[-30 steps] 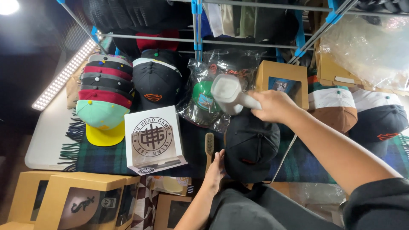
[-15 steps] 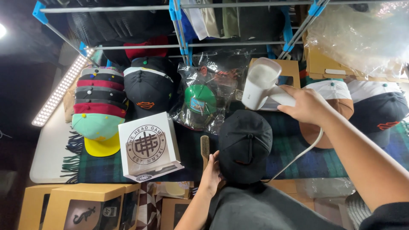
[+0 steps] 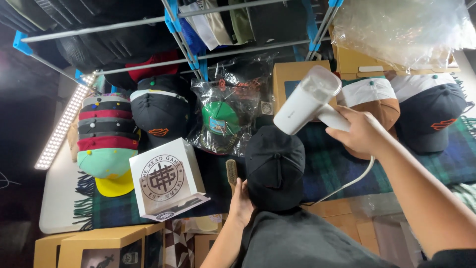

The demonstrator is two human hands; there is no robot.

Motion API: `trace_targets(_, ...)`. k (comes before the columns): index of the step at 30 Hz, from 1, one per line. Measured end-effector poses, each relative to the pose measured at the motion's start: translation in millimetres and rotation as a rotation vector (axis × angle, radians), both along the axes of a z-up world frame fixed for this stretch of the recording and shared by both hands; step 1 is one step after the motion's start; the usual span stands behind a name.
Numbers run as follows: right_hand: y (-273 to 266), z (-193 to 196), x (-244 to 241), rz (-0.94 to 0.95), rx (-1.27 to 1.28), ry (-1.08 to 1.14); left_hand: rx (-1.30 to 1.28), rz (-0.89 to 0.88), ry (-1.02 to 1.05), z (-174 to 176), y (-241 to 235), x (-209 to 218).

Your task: The person cleans a black baseball cap using a brush and a handheld steamer. They brush the cap's surface, apply steam, and then place the cap on a wooden head form to shape it.

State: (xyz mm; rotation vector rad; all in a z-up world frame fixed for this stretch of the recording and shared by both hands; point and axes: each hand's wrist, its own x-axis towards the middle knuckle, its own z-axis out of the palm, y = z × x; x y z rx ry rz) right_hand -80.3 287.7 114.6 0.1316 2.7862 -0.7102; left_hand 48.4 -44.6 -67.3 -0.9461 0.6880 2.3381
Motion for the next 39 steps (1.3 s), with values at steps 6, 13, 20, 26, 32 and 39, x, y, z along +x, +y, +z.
trace_targets(6, 14.6, 6.8, 39.5, -0.185, -0.115, -0.074, 0.005, 0.017, 0.002, -12.5, -1.7, -1.9)
trace_targets(13, 35.7, -35.8, 103.0, -0.334, -0.189, 0.035, -0.029, 0.019, 0.031, -25.8, 1.2, -7.0)
trace_targets(20, 15.6, -43.3, 111.1, -0.249, -0.123, 0.091, -0.041, 0.045, -0.017, -29.0, 3.4, -10.8)
trace_targets(26, -20.1, -41.8, 106.8, -0.195, -0.258, 0.226, -0.032, 0.022, 0.004, -17.0, 0.3, -9.4)
trace_targets(32, -57.7, -33.3, 102.1, -0.013, -0.242, 0.415, -0.03, -0.053, 0.054, -17.0, -6.1, -6.0)
trace_targets(39, -96.6, -41.3, 118.2, 0.086, -0.4, 0.368, -0.019, -0.084, -0.012, -9.4, -15.1, -4.2)
